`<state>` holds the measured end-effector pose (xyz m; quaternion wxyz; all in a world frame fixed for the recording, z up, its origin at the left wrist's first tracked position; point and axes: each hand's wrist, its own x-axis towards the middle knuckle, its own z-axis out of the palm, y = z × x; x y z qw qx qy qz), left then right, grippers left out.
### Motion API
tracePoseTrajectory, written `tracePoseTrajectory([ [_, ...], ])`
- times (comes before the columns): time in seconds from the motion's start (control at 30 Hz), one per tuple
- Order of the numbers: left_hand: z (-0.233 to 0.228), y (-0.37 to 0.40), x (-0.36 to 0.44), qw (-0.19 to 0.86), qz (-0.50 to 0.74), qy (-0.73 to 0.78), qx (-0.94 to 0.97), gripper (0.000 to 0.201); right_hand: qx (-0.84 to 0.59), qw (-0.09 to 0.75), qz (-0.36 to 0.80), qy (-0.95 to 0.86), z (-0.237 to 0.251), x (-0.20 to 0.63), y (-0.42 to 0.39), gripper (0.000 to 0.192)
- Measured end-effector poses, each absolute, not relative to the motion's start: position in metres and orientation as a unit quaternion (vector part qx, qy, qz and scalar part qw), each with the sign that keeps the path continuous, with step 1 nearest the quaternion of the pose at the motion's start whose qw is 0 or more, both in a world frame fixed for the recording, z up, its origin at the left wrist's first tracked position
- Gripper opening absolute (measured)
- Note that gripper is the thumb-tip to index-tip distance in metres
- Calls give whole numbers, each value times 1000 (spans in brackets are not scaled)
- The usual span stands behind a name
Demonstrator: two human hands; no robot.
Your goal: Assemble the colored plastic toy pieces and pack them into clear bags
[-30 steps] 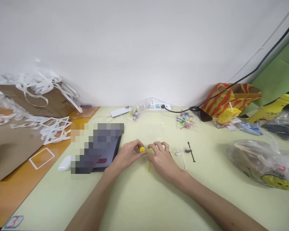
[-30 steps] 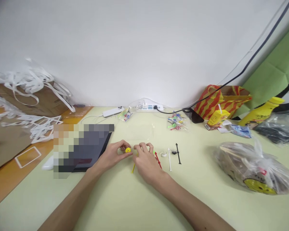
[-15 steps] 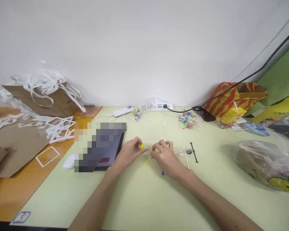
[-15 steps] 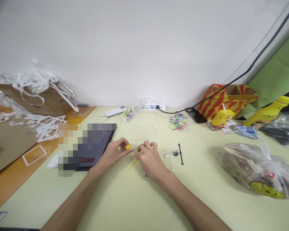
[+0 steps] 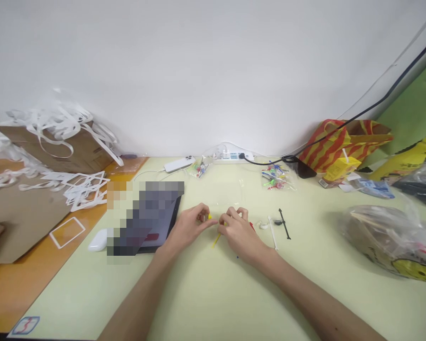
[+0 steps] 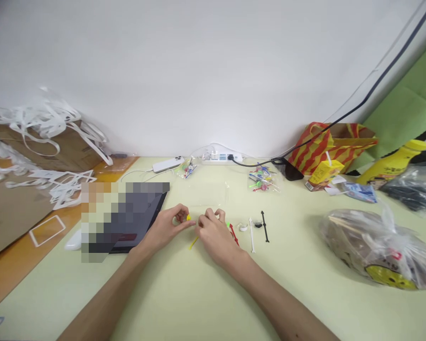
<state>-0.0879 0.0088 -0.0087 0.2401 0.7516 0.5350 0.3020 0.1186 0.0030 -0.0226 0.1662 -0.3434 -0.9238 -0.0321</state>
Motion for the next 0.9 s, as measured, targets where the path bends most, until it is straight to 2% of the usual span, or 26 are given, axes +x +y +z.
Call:
tracePoseTrajectory([
  [0.13,-5,8,-87,230,317,541,744,29,-323,212,-60,-920,-19,117,3,18],
  [0.33,-3,9,-87,241,411,541,693,25,-301,372,-49,-877,-13,126,-1,28],
  [0.43,-3,9,-84,296,460,526,652,27,-312,417,-8,-854,-11,133,-2,29],
  [0.57,-2,6,-75,393,485,488,610,31,-300,426,21,-853,-13,139,-4,33],
  [0.73,-1,2,-65,488,451,462,587,40,-247,466,109,-843,-15,141,-4,26],
  [0.9,-6,-1,-59,557,392,430,592,59,-230,507,135,-820,-11,142,-5,19],
])
